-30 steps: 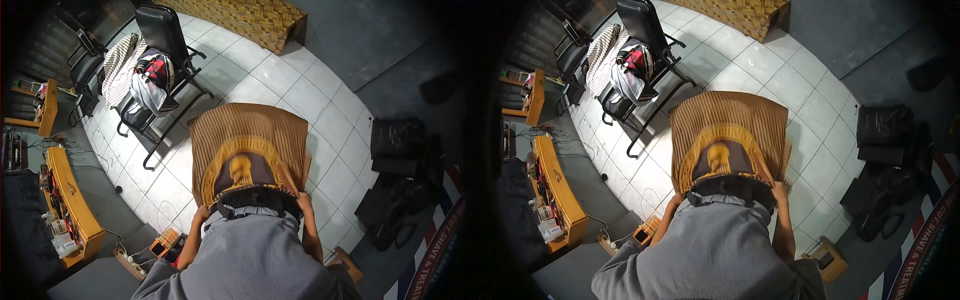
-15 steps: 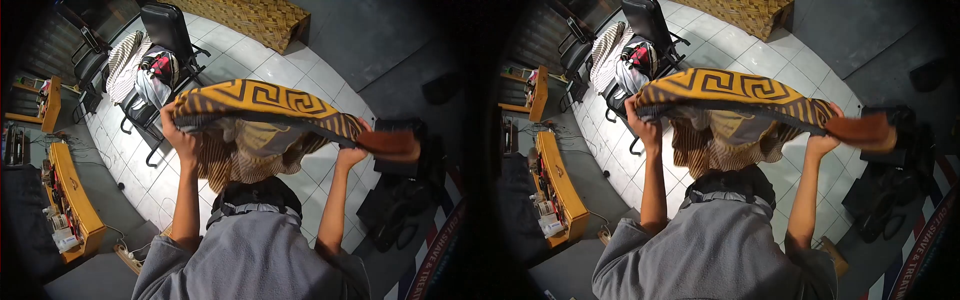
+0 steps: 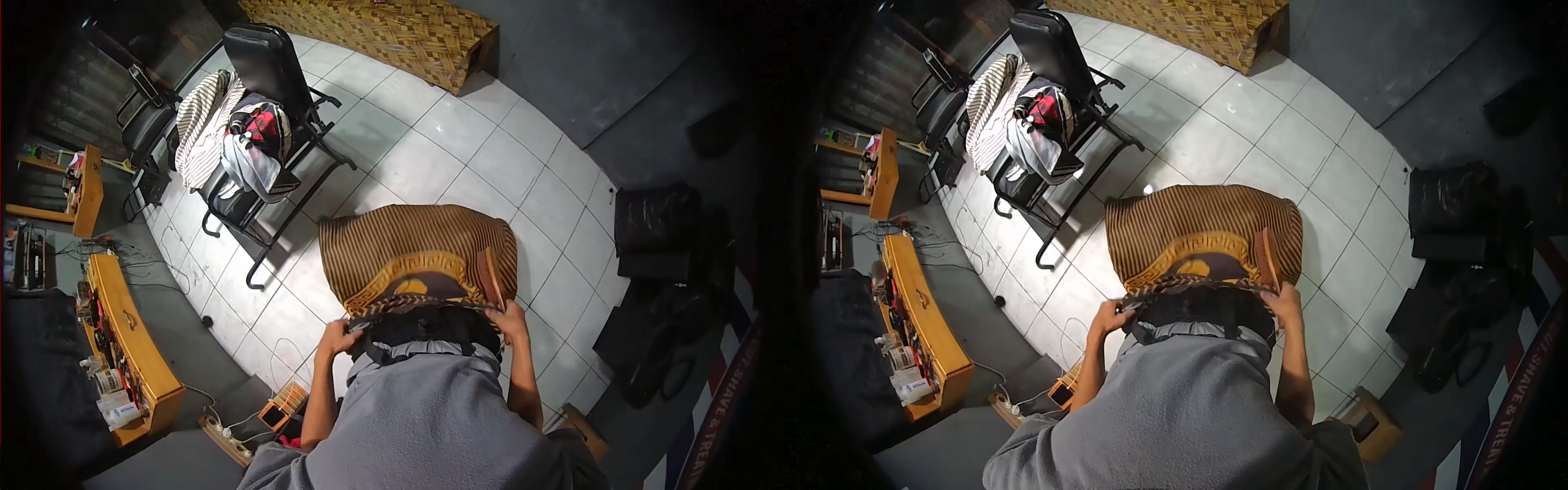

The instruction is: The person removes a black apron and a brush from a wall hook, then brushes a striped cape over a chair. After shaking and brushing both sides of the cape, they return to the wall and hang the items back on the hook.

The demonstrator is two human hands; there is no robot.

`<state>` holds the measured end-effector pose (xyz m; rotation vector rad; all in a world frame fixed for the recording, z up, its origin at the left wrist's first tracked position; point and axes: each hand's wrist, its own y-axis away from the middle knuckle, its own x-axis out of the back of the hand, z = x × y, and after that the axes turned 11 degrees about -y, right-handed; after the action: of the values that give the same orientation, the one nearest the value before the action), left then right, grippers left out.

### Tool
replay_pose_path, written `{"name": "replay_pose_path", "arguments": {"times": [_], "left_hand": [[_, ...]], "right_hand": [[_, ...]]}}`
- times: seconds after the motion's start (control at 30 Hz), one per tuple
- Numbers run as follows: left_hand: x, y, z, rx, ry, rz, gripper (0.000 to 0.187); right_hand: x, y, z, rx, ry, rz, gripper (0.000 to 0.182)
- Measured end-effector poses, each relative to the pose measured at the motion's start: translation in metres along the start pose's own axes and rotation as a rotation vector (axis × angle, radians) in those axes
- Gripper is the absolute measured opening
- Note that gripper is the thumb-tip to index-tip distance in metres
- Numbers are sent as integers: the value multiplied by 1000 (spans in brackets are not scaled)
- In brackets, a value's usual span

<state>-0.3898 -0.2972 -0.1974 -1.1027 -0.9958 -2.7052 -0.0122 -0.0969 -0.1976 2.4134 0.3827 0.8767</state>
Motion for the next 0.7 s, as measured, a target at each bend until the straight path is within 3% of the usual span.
{"name": "replay_pose_path", "arguments": {"times": [0.07, 0.1, 0.13, 0.2, 0.27, 0.3, 0.37, 0.43, 0.47, 0.5, 0.57, 0.63, 0.7], "left_hand": [[19, -16, 19, -124, -102, 104, 36], [23, -24, 30, -234, 11, 190, 33], [31, -33, 42, -235, -71, 204, 36], [52, -28, 104, -192, 110, 375, 44], [70, -21, 153, -195, 286, 446, 50], [84, -13, 176, -122, 327, 315, 45], [66, -41, 164, -556, 367, 174, 43], [65, -39, 180, -260, 718, -344, 41], [83, -14, 215, 134, 1101, -451, 47], [79, -22, 212, 131, 1092, -458, 47], [63, -40, 203, 94, 1100, -555, 40], [63, -44, 205, 109, 905, -505, 42], [65, -46, 212, -146, 865, -690, 38]], "right_hand": [[16, 10, -57, 11, -100, -84, 31], [19, 13, -85, 21, -201, -171, 30], [15, 9, -99, 25, -201, -168, 30], [4, 6, -122, 164, -477, -159, 23], [-7, 15, -158, 170, -608, -180, 24], [-15, 24, -174, 172, -738, -206, 25], [-38, 44, -199, 365, -918, -175, 27], [-56, 61, -211, 538, -843, -51, 29], [-60, 68, -209, 497, -773, -44, 29], [-63, 74, -207, 458, -706, -33, 29], [-64, 86, -205, 605, -616, 8, 29], [-62, 97, -202, 687, -534, 52, 28], [-55, 99, -198, 715, -565, 34, 27]]}}
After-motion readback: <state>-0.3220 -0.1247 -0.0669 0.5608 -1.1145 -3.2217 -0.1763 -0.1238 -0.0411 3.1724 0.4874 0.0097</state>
